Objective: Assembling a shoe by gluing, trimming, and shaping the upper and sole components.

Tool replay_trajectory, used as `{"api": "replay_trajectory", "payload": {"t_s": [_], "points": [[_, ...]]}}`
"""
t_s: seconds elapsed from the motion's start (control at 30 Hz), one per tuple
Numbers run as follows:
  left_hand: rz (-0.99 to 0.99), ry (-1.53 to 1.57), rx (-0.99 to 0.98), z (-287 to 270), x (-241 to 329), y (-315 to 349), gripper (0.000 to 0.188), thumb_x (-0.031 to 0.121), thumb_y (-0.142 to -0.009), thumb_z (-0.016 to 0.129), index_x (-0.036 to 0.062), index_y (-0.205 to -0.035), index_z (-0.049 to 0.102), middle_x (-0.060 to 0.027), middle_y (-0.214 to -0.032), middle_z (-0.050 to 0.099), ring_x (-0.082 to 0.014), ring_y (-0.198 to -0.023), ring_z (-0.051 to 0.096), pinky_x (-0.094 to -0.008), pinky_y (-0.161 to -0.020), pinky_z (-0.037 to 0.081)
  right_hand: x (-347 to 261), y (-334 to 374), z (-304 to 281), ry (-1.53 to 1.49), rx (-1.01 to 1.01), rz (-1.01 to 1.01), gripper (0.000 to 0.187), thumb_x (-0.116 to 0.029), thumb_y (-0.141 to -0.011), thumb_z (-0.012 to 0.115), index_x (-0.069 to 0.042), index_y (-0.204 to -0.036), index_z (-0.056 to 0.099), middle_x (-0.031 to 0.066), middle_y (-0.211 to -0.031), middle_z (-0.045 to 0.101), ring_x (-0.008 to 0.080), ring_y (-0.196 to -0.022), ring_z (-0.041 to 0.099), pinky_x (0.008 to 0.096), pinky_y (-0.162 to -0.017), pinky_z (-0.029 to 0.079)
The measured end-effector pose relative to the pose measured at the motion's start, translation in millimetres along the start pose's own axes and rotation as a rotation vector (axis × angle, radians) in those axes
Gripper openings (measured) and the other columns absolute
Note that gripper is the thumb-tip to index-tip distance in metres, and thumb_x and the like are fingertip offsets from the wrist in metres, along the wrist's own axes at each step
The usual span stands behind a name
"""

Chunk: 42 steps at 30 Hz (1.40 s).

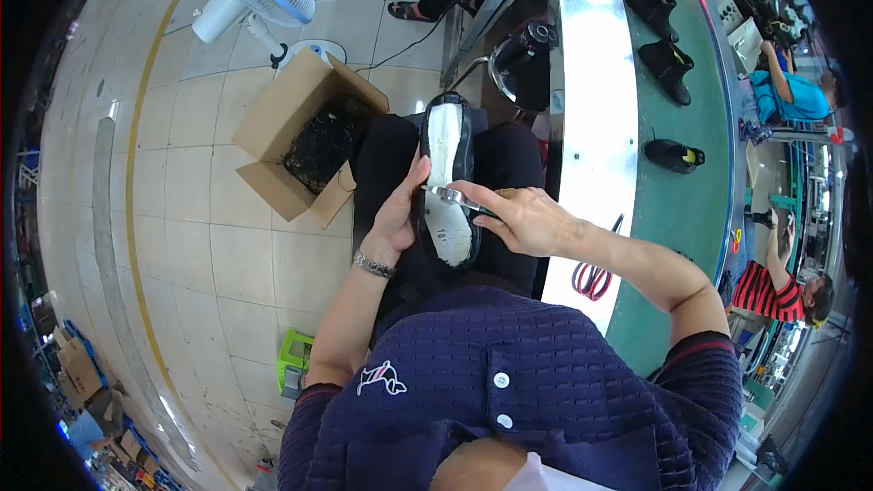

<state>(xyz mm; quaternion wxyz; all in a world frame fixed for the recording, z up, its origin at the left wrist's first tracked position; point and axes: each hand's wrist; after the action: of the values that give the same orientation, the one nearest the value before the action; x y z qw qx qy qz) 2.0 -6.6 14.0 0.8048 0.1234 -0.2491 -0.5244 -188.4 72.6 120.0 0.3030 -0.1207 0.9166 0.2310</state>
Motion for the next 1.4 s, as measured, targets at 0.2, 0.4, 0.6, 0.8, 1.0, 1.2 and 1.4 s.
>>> {"api": "replay_trajectory", "payload": {"t_s": [0.2, 0.4, 0.6, 0.8, 1.0, 1.2, 1.4], "points": [[0.175, -0.241, 0.061, 8.1, -8.4, -4.2, 0.074, 0.028, -0.088, 0.064, 0.0147, -0.151, 0.026, -0.0039, -0.139, 0.046, -0.0154, -0.12, 0.048, -0.0306, -0.102, 0.038, -27.8, -3.9, -45.4, 0.081, -0.206, 0.094, 0.05, -0.016, -0.095, 0.054, -0.011, -0.14, 0.034, 0.0195, -0.073, 0.064, 0.0342, -0.064, 0.066, 0.0433, -0.06, 0.053], [0.052, -0.338, 0.06, 6.8, 0.4, -2.9, 0.079, 0.025, -0.088, 0.066, 0.013, -0.152, 0.022, -0.0052, -0.138, 0.046, -0.0146, -0.121, 0.047, -0.0306, -0.102, 0.037, -32.9, -36.7, -82.7, 0.197, 0.147, -0.224, 0.064, -0.023, -0.091, 0.06, -0.024, -0.148, 0.03, 0.0156, -0.088, 0.068, 0.0303, -0.057, 0.063, 0.0408, -0.053, 0.053], [0.15, -0.359, 0.023, 7.0, 5.2, -6.3, 0.081, 0.022, -0.088, 0.065, 0.0138, -0.153, 0.017, -0.0049, -0.139, 0.046, -0.0135, -0.12, 0.047, -0.0282, -0.101, 0.038, -19.6, -65.6, -90.4, 0.622, -0.039, -0.025, 0.06, -0.029, -0.098, 0.05, -0.027, -0.151, 0.02, 0.012, -0.06, 0.06, 0.0278, -0.049, 0.061, 0.0388, -0.05, 0.05], [0.109, -0.336, 0.004, 10.1, 3.0, -1.7, 0.082, 0.019, -0.087, 0.066, 0.0137, -0.153, 0.017, -0.0048, -0.139, 0.045, -0.0134, -0.12, 0.048, -0.0283, -0.1, 0.039, 17.7, -55.1, -53.8, 0.518, 0.014, 0.011, 0.06, -0.028, -0.098, 0.049, -0.025, -0.15, 0.019, 0.0133, -0.057, 0.059, 0.0292, -0.051, 0.063, 0.0404, -0.05, 0.052], [0.052, -0.363, -0.012, 15.7, 11.9, 4.1, 0.085, 0.011, -0.082, 0.072, 0.0118, -0.151, 0.021, -0.0039, -0.124, 0.052, -0.0133, -0.108, 0.054, -0.0297, -0.091, 0.046, -1.6, -43.4, -51.6, 0.452, 0.074, -0.141, 0.06, -0.026, -0.097, 0.05, -0.025, -0.15, 0.02, 0.0134, -0.056, 0.058, 0.0304, -0.051, 0.062, 0.039, -0.049, 0.051], [0.026, -0.38, -0.038, 6.7, 13.1, 6.4, 0.089, 0.011, -0.079, 0.075, 0.0109, -0.15, 0.02, -0.005, -0.125, 0.05, -0.0143, -0.113, 0.051, -0.0307, -0.094, 0.044, -26.5, -39.6, -58.1, 0.479, -0.018, -0.046, 0.058, -0.024, -0.097, 0.05, -0.023, -0.148, 0.022, 0.0133, -0.058, 0.06, 0.0322, -0.054, 0.063, 0.0416, -0.051, 0.052], [0.03, -0.374, -0.112, -8.1, 5.4, 5.1, 0.107, 0.011, -0.077, 0.077, 0.0142, -0.154, 0.002, -0.0061, -0.134, 0.042, -0.0177, -0.123, 0.045, -0.0322, -0.102, 0.038, -23.9, -34.8, -42.3, 0.515, -0.065, -0.032, 0.058, -0.026, -0.097, 0.051, -0.02, -0.148, 0.024, 0.0118, -0.057, 0.06, 0.0313, -0.051, 0.063, 0.0408, -0.05, 0.051]]}}
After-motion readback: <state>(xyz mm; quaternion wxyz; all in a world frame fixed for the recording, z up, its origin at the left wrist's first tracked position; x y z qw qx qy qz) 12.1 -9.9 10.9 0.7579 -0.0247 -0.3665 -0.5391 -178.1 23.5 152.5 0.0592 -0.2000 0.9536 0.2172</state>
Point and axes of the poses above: each hand's wrist, its own y-axis away from the middle knuckle, its own z-axis out of the palm, x = y × z
